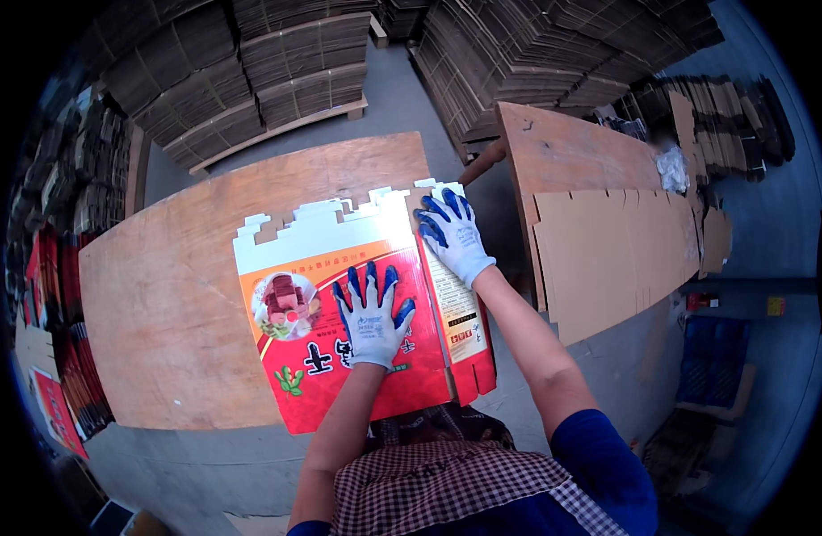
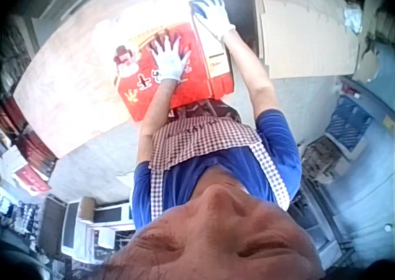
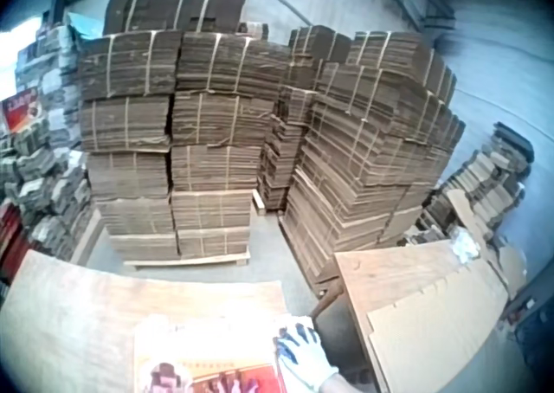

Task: The person applies glue to a cardboard sheet and then repeatedly places printed cardboard pieces onto it, pressing them down to adhere. The person continues stacking and aligning these pieces on the work surface.

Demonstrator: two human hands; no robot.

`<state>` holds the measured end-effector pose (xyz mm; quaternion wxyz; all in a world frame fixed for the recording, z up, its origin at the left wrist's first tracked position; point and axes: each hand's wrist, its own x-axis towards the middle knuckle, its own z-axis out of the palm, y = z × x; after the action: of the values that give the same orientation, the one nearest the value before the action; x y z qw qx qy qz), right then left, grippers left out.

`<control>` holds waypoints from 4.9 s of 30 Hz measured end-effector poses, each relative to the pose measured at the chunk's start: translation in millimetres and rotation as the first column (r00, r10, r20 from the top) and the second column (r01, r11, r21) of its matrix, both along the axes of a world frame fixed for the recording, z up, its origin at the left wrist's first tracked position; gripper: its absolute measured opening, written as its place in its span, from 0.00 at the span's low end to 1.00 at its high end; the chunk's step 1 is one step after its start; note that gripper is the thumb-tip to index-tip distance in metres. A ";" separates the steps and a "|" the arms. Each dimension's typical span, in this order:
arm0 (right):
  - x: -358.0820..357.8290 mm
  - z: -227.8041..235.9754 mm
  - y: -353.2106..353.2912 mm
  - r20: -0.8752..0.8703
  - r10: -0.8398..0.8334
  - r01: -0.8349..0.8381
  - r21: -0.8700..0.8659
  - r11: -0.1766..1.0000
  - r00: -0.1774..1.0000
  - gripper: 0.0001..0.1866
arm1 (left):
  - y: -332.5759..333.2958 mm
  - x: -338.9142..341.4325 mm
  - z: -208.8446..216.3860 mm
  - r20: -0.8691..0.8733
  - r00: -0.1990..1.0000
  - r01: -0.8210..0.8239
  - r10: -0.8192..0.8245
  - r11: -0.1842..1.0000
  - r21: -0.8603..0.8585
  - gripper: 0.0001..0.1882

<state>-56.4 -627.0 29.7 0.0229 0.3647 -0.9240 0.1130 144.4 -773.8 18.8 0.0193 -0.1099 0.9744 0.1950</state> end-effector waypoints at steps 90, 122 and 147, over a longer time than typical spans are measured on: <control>267.3 -9.3 193.4 0.157 -0.604 0.619 -0.066 0.783 0.781 0.38 | -65.5 -98.7 30.1 -0.602 0.797 0.041 0.060 0.987 0.153 0.27; 208.6 398.3 191.0 0.073 -0.661 0.589 -0.535 0.606 0.746 0.24 | -88.5 84.8 -15.7 -0.143 0.968 -0.229 0.207 0.960 -0.163 0.39; 261.4 31.0 58.3 0.790 -0.477 0.773 0.007 0.634 0.385 0.44 | -170.1 109.5 -19.4 -0.329 0.879 -0.306 0.344 0.938 0.162 0.31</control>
<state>205.0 -568.8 60.7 -0.2390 -0.1095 -0.8781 0.3998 253.9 -943.9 -0.6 -0.1828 -0.2338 0.9180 0.2630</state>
